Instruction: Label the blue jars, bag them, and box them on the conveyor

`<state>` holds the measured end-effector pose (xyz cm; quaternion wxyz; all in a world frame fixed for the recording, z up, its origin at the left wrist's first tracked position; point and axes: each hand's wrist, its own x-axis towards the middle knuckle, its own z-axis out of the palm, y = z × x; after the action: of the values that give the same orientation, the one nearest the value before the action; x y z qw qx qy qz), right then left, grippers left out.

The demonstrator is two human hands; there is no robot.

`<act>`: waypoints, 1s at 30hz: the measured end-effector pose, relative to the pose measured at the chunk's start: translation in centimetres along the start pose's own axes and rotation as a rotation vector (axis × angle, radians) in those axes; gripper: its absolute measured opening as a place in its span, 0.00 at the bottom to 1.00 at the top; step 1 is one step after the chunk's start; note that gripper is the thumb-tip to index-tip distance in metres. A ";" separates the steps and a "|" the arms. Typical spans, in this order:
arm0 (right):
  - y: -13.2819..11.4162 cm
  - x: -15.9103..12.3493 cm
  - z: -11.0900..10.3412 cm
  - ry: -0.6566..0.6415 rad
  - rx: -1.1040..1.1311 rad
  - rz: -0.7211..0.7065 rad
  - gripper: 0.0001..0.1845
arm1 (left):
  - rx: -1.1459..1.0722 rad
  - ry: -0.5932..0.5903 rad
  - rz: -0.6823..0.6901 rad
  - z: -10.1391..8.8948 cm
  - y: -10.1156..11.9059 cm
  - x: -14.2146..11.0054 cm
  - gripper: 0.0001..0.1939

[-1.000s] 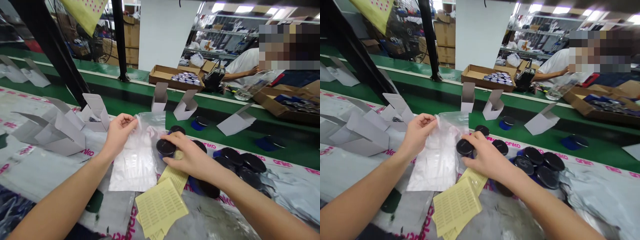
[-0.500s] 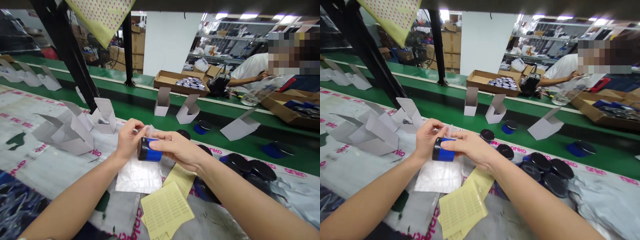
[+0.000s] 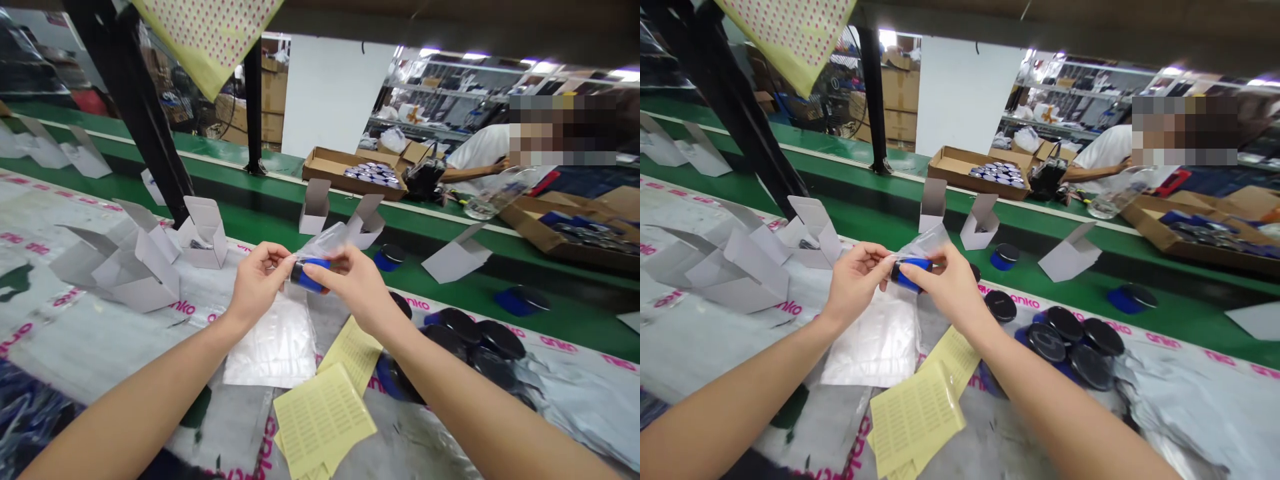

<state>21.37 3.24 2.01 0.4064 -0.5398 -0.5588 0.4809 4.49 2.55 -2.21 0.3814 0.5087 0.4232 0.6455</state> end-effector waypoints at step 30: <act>1.0 3.9 -2.3 -0.096 -0.111 0.048 0.11 | 0.394 -0.291 -0.103 -0.5 1.4 3.5 0.06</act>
<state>23.47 7.26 1.30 0.3371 -0.5510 -0.5903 0.4841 3.29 5.21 0.16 0.3642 0.6384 0.5068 0.4504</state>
